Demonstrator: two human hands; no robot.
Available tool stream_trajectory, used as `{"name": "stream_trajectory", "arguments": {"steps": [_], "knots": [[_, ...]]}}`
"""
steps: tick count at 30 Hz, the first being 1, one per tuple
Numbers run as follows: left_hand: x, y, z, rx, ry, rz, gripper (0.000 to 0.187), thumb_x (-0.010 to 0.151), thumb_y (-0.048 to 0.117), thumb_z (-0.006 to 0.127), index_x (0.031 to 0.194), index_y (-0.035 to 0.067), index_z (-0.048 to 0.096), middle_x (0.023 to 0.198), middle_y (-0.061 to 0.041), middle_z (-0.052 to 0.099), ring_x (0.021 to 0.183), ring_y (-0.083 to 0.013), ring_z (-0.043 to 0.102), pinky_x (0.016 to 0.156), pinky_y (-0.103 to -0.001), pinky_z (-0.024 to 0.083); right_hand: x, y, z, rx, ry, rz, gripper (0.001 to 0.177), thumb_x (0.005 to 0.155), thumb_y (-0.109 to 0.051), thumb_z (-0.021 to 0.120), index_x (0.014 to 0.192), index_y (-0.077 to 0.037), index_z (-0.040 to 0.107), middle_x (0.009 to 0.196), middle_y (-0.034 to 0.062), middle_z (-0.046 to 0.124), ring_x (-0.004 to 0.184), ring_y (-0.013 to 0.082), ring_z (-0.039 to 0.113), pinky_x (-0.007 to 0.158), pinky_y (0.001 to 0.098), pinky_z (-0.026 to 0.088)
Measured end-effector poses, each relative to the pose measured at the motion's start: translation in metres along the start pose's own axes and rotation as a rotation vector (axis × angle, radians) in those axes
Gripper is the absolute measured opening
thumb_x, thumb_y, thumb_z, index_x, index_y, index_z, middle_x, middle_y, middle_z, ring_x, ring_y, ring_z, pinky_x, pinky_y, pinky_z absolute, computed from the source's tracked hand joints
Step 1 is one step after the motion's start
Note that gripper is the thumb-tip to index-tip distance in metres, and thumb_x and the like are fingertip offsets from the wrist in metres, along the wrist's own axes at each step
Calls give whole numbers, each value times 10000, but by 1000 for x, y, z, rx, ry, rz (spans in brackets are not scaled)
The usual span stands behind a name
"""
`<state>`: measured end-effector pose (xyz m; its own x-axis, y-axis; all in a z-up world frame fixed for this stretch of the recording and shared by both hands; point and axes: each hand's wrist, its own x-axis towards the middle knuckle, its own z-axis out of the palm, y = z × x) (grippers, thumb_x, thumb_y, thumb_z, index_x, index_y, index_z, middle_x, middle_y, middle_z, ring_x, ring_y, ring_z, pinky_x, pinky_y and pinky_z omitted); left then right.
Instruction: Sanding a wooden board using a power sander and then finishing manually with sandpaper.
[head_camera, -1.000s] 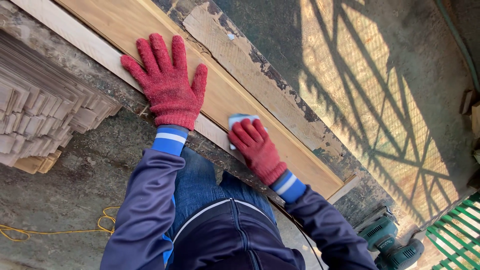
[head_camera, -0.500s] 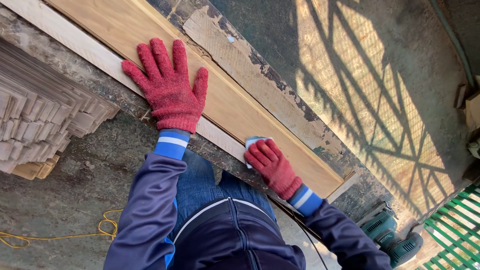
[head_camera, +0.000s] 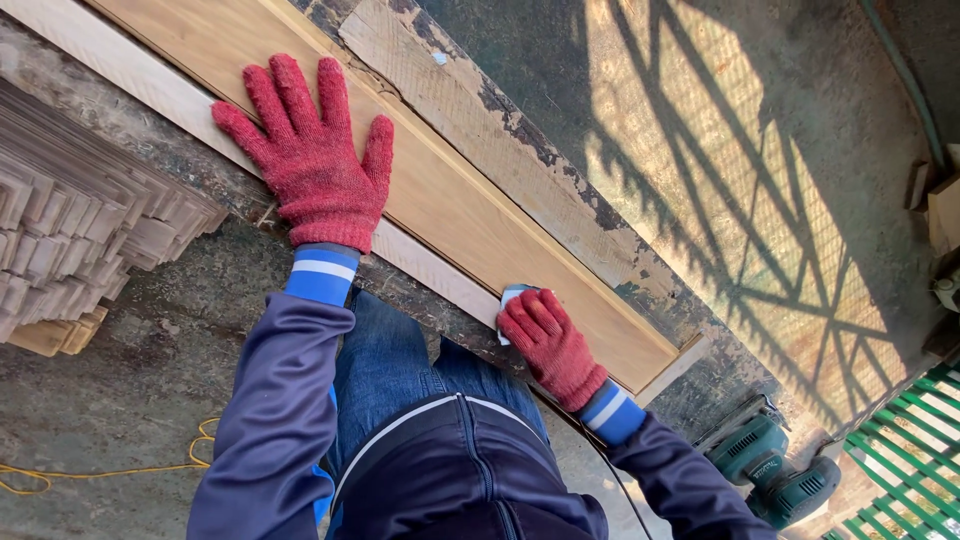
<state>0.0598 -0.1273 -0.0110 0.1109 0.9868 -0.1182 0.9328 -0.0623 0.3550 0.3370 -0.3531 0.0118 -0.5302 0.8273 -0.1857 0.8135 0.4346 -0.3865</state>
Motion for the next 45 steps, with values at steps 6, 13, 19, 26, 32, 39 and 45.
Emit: {"name": "stream_trajectory", "arguments": {"steps": [6,13,19,26,32,39,45], "knots": [[2,-3,5,42,40,24,717,1121,458,581,1624,-31,436,1609,-427,275,1456,-634,159,1067,-858,3,125,-30,-11,56,177,-47,459,840,-216,677,1247,-16,607,1274,165,612,1212,366,561,1155,523,406],[2,2,0,7,19,33,720,1140,431,611,1630,-63,428,1602,-436,231,1453,-639,140,1067,-856,-11,37,-11,-1,53,123,33,546,859,-272,686,1350,-52,593,1386,137,596,1357,366,524,1196,531,381],[0,2,-1,19,20,25,716,1137,428,623,1630,-50,422,1600,-438,246,1451,-641,149,1065,-859,-3,27,-11,-1,-6,75,53,495,867,-188,639,1344,-68,583,1359,119,591,1309,348,535,1183,526,402],[1,-3,7,49,27,32,723,1133,434,626,1631,-60,451,1608,-419,228,1458,-637,159,1073,-858,5,156,-34,7,-30,203,16,453,899,-225,653,1318,-60,597,1406,130,578,1352,335,520,1214,488,394],[2,-1,1,-9,14,20,709,1149,440,627,1641,-17,398,1615,-411,229,1463,-629,140,1069,-854,-19,-58,13,20,-122,58,78,578,844,-126,679,1409,-131,556,1416,74,573,1397,307,490,1221,499,389],[3,2,0,14,12,21,721,1136,425,649,1632,-29,389,1602,-433,235,1454,-652,162,1066,-861,0,-49,2,-2,-37,63,188,443,810,-130,645,1245,-56,604,1282,105,621,1209,322,572,1123,486,455],[-1,0,-1,26,35,38,711,1132,405,650,1626,-60,437,1598,-434,251,1449,-644,161,1066,-851,-8,92,-21,-5,41,204,22,463,839,-210,664,1255,-24,581,1330,157,578,1248,369,536,1147,512,423]]}}
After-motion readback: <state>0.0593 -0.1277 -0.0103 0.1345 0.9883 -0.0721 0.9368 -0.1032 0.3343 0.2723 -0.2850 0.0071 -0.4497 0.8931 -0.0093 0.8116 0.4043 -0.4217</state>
